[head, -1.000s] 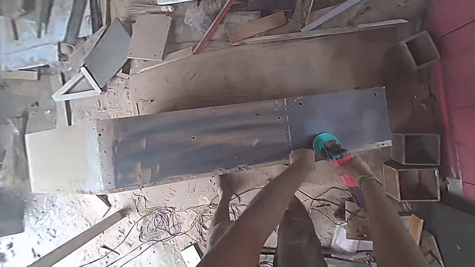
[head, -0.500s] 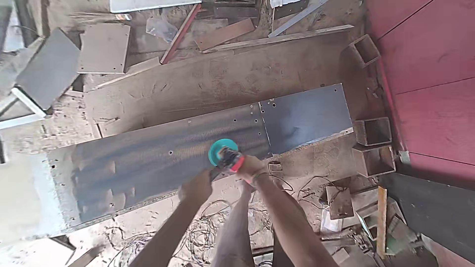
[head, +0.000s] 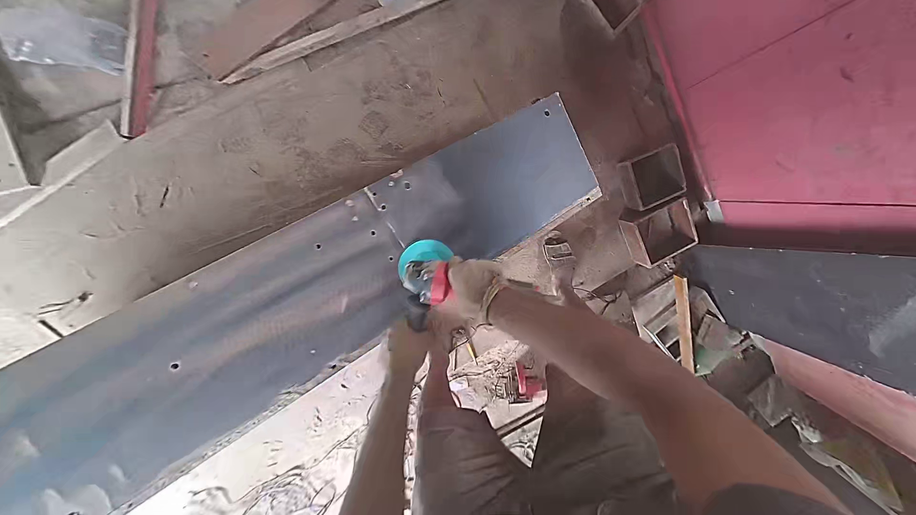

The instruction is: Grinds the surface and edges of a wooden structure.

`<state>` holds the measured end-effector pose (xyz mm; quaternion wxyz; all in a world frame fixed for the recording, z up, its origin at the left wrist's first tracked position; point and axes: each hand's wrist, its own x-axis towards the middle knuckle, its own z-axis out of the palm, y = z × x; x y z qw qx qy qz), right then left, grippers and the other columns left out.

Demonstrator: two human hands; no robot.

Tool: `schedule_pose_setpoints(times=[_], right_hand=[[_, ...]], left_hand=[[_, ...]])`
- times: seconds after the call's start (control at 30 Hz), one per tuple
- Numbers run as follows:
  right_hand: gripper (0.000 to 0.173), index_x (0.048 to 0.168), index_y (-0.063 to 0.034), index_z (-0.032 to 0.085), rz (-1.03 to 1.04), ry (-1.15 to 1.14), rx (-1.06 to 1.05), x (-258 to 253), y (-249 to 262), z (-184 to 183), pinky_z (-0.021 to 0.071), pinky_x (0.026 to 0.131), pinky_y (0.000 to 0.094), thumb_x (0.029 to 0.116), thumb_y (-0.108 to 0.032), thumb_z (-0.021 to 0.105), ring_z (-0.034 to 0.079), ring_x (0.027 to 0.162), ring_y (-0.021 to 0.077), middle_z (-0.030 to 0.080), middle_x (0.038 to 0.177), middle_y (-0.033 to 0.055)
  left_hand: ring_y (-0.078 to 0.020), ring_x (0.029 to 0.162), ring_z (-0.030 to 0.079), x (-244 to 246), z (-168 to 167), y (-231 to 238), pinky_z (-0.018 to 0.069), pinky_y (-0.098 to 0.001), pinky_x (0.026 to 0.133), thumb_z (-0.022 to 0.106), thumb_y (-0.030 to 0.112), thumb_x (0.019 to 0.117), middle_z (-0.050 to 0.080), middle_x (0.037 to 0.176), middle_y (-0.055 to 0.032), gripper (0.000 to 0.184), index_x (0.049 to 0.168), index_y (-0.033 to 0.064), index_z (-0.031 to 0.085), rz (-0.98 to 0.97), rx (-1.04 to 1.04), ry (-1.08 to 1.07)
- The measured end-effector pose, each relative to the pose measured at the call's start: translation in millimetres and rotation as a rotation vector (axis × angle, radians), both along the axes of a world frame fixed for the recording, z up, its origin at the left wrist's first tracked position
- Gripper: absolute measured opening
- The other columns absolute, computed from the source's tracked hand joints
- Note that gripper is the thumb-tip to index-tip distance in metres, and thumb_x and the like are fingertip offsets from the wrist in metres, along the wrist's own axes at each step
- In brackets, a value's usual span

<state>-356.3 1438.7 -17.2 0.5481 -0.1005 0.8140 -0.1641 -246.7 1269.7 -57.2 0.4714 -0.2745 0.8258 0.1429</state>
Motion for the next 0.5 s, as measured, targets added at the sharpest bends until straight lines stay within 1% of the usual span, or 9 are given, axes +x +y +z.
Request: schedule_pose_setpoints(times=[0.03, 0.07, 0.1, 0.13, 0.2, 0.27, 0.33, 0.43, 0.5], right_hand=[[0.076, 0.139, 0.0033, 0.051, -0.044, -0.015, 0.026, -6.3, 33.6, -4.9, 0.0568, 0.088, 0.0610, 0.0806, -0.033, 0.083, 0.068, 0.111, 0.0423, 0.065, 0.124, 0.0257], [0.074, 0.138, 0.0051, 0.052, -0.091, -0.046, 0.056, -15.3, 67.2, -10.4, 0.0559, 0.090, 0.0623, 0.0801, -0.028, 0.084, 0.067, 0.113, 0.0435, 0.064, 0.126, 0.0272], [0.071, 0.138, 0.0058, 0.053, -0.131, -0.071, 0.089, -24.7, 100.1, -18.0, 0.0549, 0.091, 0.0635, 0.0808, -0.023, 0.084, 0.066, 0.115, 0.0443, 0.064, 0.128, 0.0280], [0.069, 0.137, 0.0049, 0.054, -0.172, -0.087, 0.119, -29.9, 131.1, -28.3, 0.0547, 0.092, 0.0640, 0.0793, -0.020, 0.083, 0.066, 0.116, 0.0439, 0.064, 0.128, 0.0272], [0.063, 0.133, -0.0001, 0.059, -0.258, -0.097, 0.176, -34.1, 189.2, -53.1, 0.0544, 0.092, 0.0652, 0.0778, -0.022, 0.080, 0.067, 0.115, 0.0421, 0.068, 0.124, 0.0243], [0.055, 0.124, -0.0027, 0.065, -0.333, -0.097, 0.232, -37.2, 237.8, -73.3, 0.0552, 0.089, 0.0657, 0.0786, -0.030, 0.079, 0.069, 0.111, 0.0411, 0.071, 0.118, 0.0221], [0.052, 0.118, -0.0051, 0.067, -0.410, -0.077, 0.285, -42.1, 277.7, -87.9, 0.0561, 0.086, 0.0654, 0.0757, -0.031, 0.081, 0.071, 0.107, 0.0392, 0.073, 0.111, 0.0197], [0.057, 0.116, -0.0051, 0.070, -0.500, -0.081, 0.362, -52.3, 330.2, -97.8, 0.0544, 0.091, 0.0638, 0.0683, -0.029, 0.088, 0.070, 0.111, 0.0375, 0.072, 0.114, 0.0193], [0.069, 0.122, -0.0042, 0.068, -0.569, -0.096, 0.351, -54.4, 356.2, -110.4, 0.0532, 0.098, 0.0617, 0.0636, -0.032, 0.094, 0.068, 0.116, 0.0362, 0.071, 0.121, 0.0195]], left_hand=[[-0.0406, 0.117, 0.066, -13.0, -3.6, 35.9, 0.0510, -0.0639, 0.099, 0.074, 0.035, 0.0933, 0.069, 0.122, -0.0240, 0.049, 0.129, 0.0021, 0.066, -0.021, 0.015, -0.039], [-0.0399, 0.118, 0.066, -24.7, -12.1, 69.0, 0.0508, -0.0644, 0.100, 0.073, 0.034, 0.0930, 0.069, 0.124, -0.0227, 0.048, 0.130, 0.0043, 0.066, -0.035, 0.025, -0.066], [-0.0392, 0.117, 0.066, -37.8, -22.8, 99.2, 0.0516, -0.0651, 0.097, 0.072, 0.035, 0.0926, 0.069, 0.124, -0.0212, 0.047, 0.130, 0.0068, 0.066, -0.077, 0.022, -0.083], [-0.0379, 0.115, 0.068, -51.5, -30.8, 126.1, 0.0530, -0.0650, 0.095, 0.070, 0.036, 0.0915, 0.070, 0.123, -0.0188, 0.046, 0.129, 0.0105, 0.066, -0.137, -0.001, -0.098], [-0.0360, 0.114, 0.069, -81.2, -41.2, 177.8, 0.0551, -0.0647, 0.090, 0.068, 0.036, 0.0893, 0.072, 0.123, -0.0151, 0.045, 0.129, 0.0160, 0.067, -0.253, -0.027, -0.114], [-0.0358, 0.114, 0.069, -112.8, -46.1, 225.0, 0.0560, -0.0636, 0.087, 0.067, 0.032, 0.0887, 0.071, 0.123, -0.0144, 0.043, 0.128, 0.0159, 0.066, -0.347, -0.011, -0.156], [-0.0355, 0.114, 0.069, -141.7, -50.2, 267.5, 0.0568, -0.0621, 0.085, 0.067, 0.029, 0.0872, 0.070, 0.123, -0.0149, 0.042, 0.127, 0.0144, 0.066, -0.434, 0.010, -0.202], [-0.0360, 0.113, 0.070, -175.1, -52.4, 325.7, 0.0574, -0.0619, 0.083, 0.069, 0.030, 0.0872, 0.071, 0.122, -0.0164, 0.039, 0.122, 0.0117, 0.068, -0.540, 0.041, -0.216], [-0.0362, 0.112, 0.070, -189.7, -47.1, 352.8, 0.0577, -0.0605, 0.083, 0.071, 0.031, 0.0869, 0.071, 0.121, -0.0170, 0.039, 0.119, 0.0095, 0.069, -0.573, 0.033, -0.198]])
